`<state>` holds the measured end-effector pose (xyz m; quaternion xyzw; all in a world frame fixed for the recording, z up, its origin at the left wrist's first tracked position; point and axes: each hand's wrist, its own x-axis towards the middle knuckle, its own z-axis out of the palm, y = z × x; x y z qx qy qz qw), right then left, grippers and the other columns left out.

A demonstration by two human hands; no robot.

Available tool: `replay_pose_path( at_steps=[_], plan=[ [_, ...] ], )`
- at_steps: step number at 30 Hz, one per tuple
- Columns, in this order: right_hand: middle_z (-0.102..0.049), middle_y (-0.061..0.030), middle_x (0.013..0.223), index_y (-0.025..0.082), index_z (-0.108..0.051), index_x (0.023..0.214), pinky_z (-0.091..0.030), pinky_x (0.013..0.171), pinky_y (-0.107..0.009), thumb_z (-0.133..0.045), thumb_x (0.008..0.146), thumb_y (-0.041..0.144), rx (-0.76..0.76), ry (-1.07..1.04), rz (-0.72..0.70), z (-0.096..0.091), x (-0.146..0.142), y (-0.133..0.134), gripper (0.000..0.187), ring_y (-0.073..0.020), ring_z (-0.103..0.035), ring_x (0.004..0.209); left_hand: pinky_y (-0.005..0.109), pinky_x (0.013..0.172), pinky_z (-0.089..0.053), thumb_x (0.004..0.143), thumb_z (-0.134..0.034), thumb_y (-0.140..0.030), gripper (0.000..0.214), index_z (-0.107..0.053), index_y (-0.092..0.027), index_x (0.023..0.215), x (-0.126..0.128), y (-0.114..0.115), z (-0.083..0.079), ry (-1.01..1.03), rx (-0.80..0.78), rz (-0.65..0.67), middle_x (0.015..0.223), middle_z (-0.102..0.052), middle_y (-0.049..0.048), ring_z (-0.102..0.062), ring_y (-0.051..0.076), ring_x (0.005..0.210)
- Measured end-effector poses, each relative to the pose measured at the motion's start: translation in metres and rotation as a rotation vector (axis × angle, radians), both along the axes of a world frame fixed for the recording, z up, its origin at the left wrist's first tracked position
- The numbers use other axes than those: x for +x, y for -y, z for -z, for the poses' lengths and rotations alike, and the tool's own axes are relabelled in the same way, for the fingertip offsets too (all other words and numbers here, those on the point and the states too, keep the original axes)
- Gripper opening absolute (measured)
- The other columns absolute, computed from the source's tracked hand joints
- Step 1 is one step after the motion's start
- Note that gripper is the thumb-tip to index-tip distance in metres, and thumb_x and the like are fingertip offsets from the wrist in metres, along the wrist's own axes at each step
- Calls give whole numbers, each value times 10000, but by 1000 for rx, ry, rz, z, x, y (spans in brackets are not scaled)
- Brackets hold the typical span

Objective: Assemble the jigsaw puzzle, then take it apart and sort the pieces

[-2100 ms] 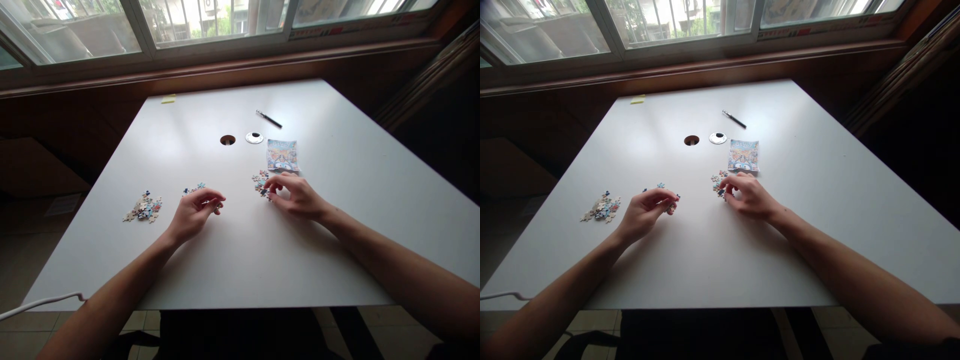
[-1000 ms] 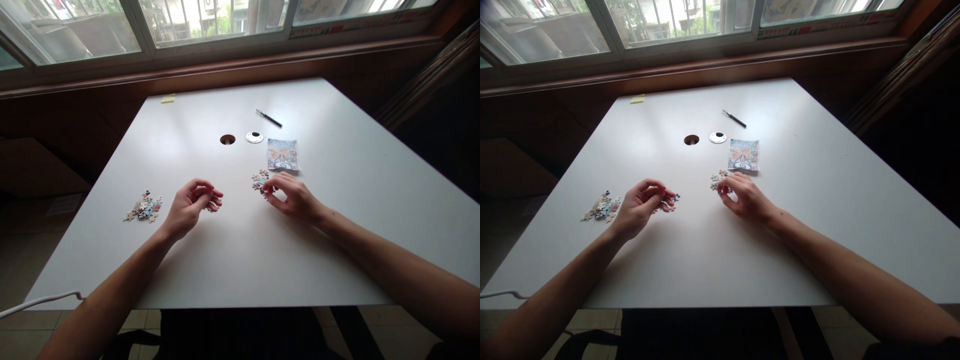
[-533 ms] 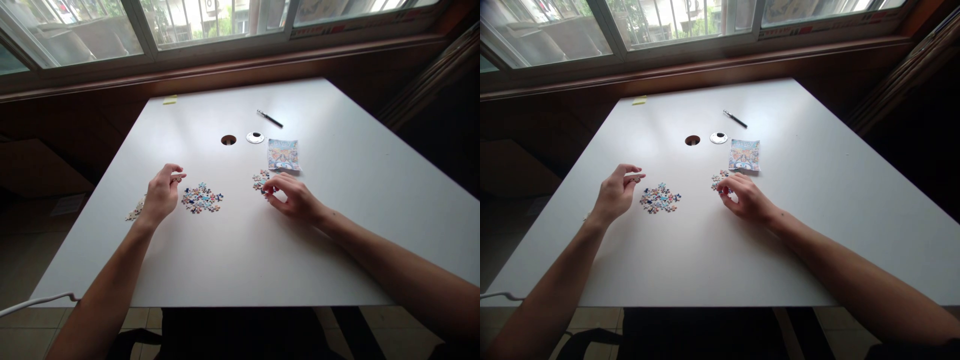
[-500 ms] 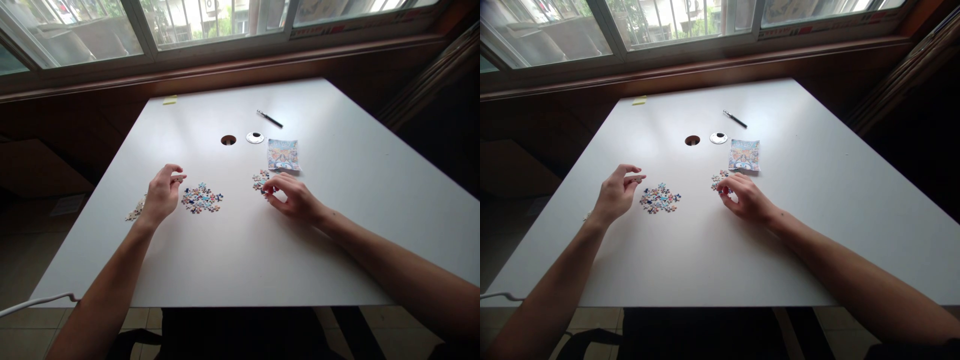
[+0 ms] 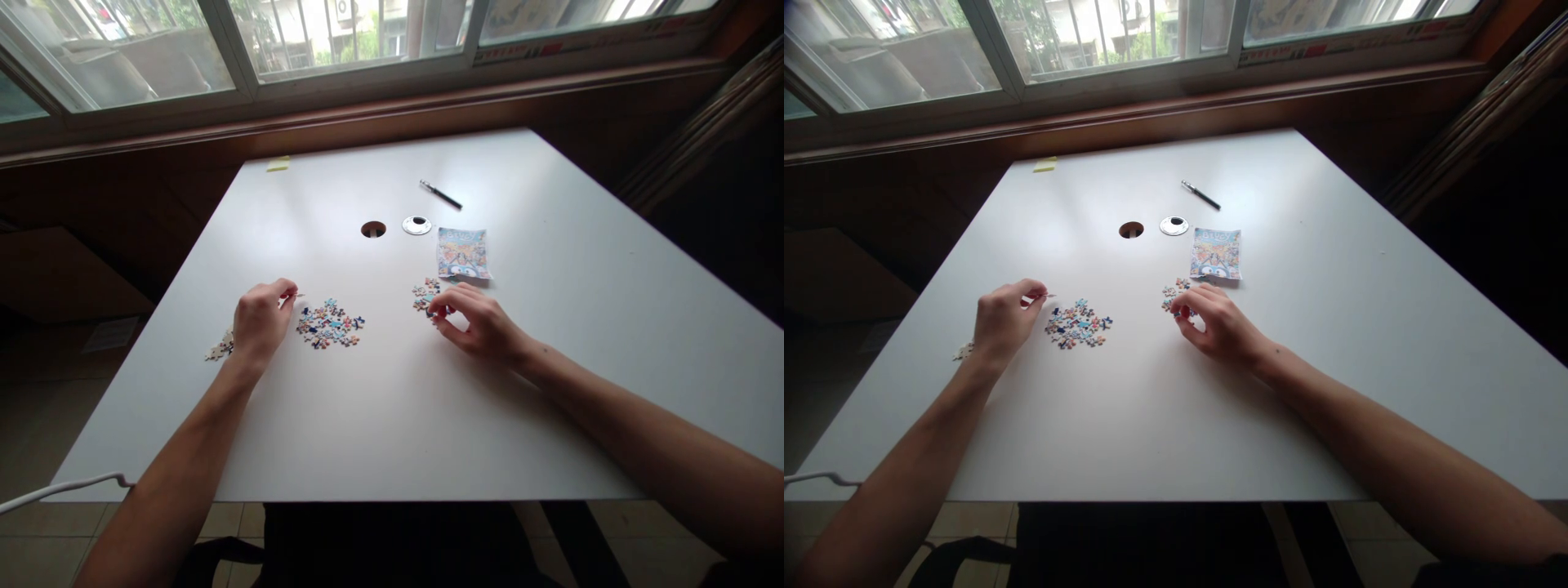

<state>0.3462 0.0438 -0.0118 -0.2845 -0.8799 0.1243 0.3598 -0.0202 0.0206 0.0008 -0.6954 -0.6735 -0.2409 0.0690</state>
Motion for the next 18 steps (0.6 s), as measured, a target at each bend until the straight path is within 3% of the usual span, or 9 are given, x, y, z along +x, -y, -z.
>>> replay_pose_path(
  at_steps=[4,8,18],
  plan=[
    [-628,-30,786,215,-592,944,-484,716,-339,-586,858,97,1,-1,-5,0,0,0,146,-191,-571,737,319,941,-527,877,-606,-231,161,-767,-226,869,-5,-3,5,45,-29,150,960,-773,31,-707,218,929],
    [-621,-31,783,215,-592,939,-486,712,-338,-582,859,101,-3,-1,-5,-1,-1,0,139,-188,-571,729,290,967,-526,870,-569,-197,205,-773,-213,859,-2,-4,5,146,-77,267,997,-765,25,-702,190,949],
    [-634,-31,786,225,-600,947,-500,725,-350,-578,853,106,-24,5,-12,0,-1,1,154,-197,-592,736,314,943,-520,879,-465,-164,257,-718,-210,887,8,-3,2,187,-181,324,1021,-733,43,-674,199,975]
  ],
)
